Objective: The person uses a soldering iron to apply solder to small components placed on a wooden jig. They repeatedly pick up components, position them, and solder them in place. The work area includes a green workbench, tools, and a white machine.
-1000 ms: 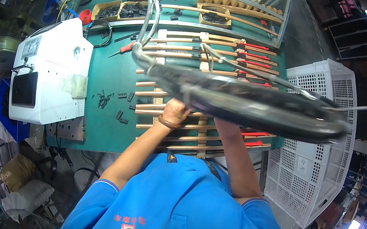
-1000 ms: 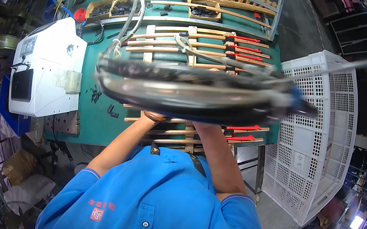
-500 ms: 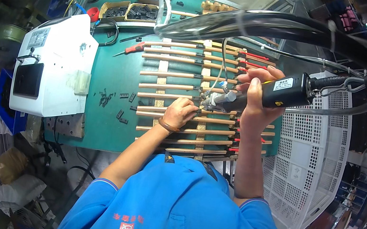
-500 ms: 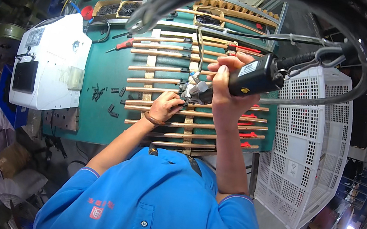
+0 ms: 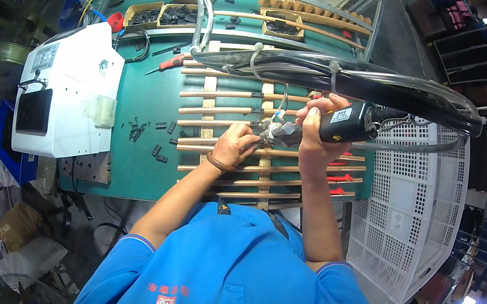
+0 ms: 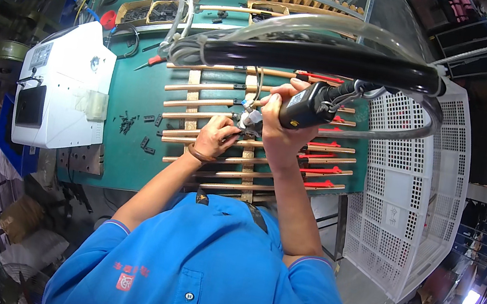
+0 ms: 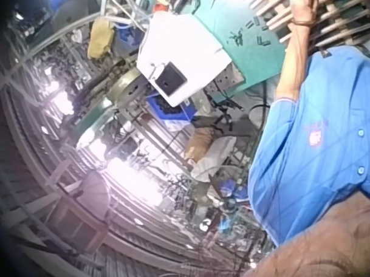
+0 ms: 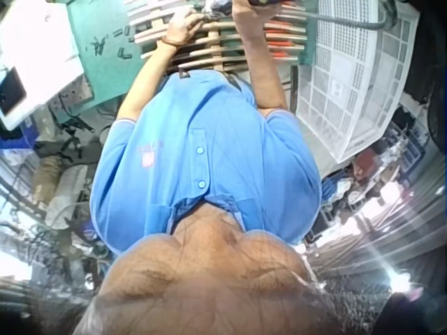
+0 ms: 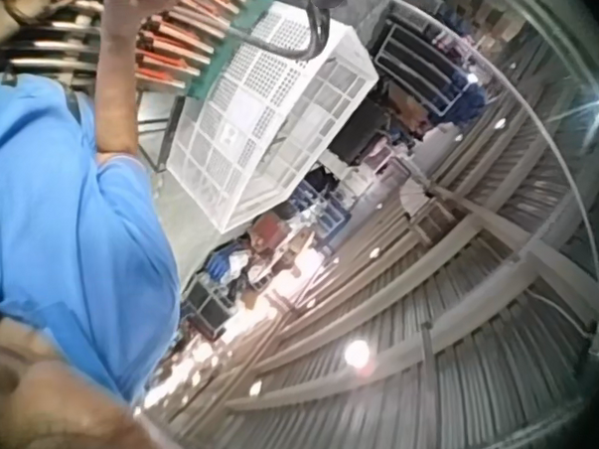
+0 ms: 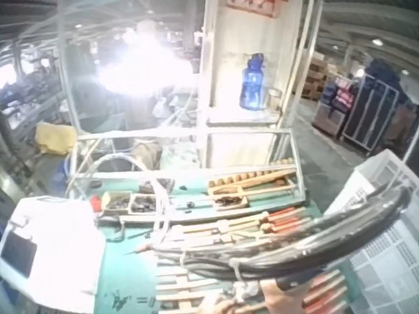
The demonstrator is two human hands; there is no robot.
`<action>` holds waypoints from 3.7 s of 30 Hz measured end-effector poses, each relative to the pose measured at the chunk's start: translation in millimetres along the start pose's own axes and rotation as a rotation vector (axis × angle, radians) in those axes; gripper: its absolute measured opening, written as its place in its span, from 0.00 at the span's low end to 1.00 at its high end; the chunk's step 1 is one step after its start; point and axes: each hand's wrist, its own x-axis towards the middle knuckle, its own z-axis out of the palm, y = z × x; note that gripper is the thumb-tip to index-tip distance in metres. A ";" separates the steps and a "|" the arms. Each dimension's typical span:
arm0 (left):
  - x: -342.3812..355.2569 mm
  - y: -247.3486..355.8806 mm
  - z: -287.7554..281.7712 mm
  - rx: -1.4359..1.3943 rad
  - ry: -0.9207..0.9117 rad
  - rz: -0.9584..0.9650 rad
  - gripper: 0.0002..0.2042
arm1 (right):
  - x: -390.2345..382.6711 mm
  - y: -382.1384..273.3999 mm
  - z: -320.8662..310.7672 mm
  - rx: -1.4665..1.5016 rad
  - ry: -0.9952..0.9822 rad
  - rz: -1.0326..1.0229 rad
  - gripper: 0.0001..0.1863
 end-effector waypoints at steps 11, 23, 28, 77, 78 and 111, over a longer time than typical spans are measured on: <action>-0.9 -1.2 -0.5 0.009 -0.018 -0.006 0.11 | -4.7 3.9 1.8 0.040 -0.023 0.045 0.22; 0.2 0.2 -2.1 0.016 -0.011 0.000 0.11 | -3.5 -2.2 3.9 0.038 -0.021 0.053 0.19; 0.8 1.6 -2.4 0.006 -0.010 -0.006 0.11 | -7.8 1.9 4.5 0.000 0.046 0.027 0.17; -2.3 -3.2 2.8 -0.015 0.015 -0.013 0.09 | -5.8 9.6 14.1 0.142 -0.051 0.082 0.18; -2.6 -3.5 3.1 -0.011 0.015 -0.013 0.10 | -5.5 14.3 10.8 0.207 -0.062 0.110 0.23; -1.4 -11.7 1.7 0.044 -0.096 -0.057 0.09 | 32.0 -42.4 1.5 -0.063 0.045 -0.037 0.17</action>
